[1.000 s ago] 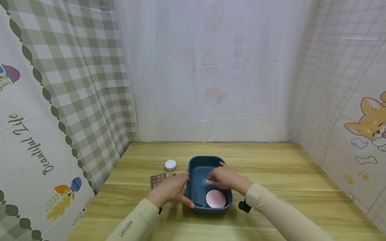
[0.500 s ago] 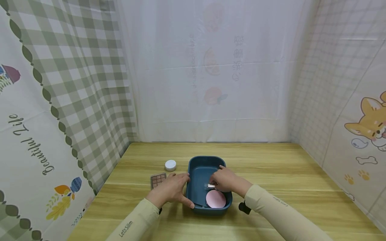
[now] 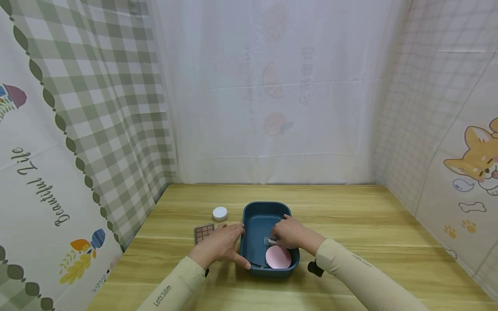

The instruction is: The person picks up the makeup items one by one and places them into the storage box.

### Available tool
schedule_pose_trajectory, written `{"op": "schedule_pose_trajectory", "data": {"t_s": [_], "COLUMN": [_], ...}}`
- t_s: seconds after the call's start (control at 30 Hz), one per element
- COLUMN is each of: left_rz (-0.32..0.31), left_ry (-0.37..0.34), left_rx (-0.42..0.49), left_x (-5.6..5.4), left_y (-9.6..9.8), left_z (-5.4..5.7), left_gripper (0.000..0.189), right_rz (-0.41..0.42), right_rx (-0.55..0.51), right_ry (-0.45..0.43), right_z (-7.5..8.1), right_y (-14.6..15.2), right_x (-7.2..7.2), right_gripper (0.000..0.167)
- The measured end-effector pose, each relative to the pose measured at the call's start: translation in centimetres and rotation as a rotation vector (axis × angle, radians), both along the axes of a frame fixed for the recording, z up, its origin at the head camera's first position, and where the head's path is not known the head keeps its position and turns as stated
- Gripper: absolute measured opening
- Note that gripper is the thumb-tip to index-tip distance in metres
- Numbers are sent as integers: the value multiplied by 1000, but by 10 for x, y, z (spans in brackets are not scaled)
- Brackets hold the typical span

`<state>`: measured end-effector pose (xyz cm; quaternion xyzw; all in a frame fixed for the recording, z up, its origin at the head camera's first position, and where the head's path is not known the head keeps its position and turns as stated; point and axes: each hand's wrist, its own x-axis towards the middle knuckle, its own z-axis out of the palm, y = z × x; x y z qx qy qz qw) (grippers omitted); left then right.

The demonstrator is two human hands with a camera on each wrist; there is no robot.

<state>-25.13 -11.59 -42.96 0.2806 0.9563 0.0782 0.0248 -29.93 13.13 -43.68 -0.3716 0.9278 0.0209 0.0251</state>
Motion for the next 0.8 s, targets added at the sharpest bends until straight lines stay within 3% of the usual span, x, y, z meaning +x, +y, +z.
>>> {"op": "schedule_pose_trajectory", "data": {"t_s": [0.8], "left_rz": [-36], "left_ry": [27], "left_rx": [-29], "left_x": [0], "left_y": [0], "left_z": [0], "left_gripper": [96], "right_rz": [-55], "right_rx": [-131], "right_ry": [-8], "right_z": [23], "right_y": [19], "right_x": [4], "right_gripper": [46]}}
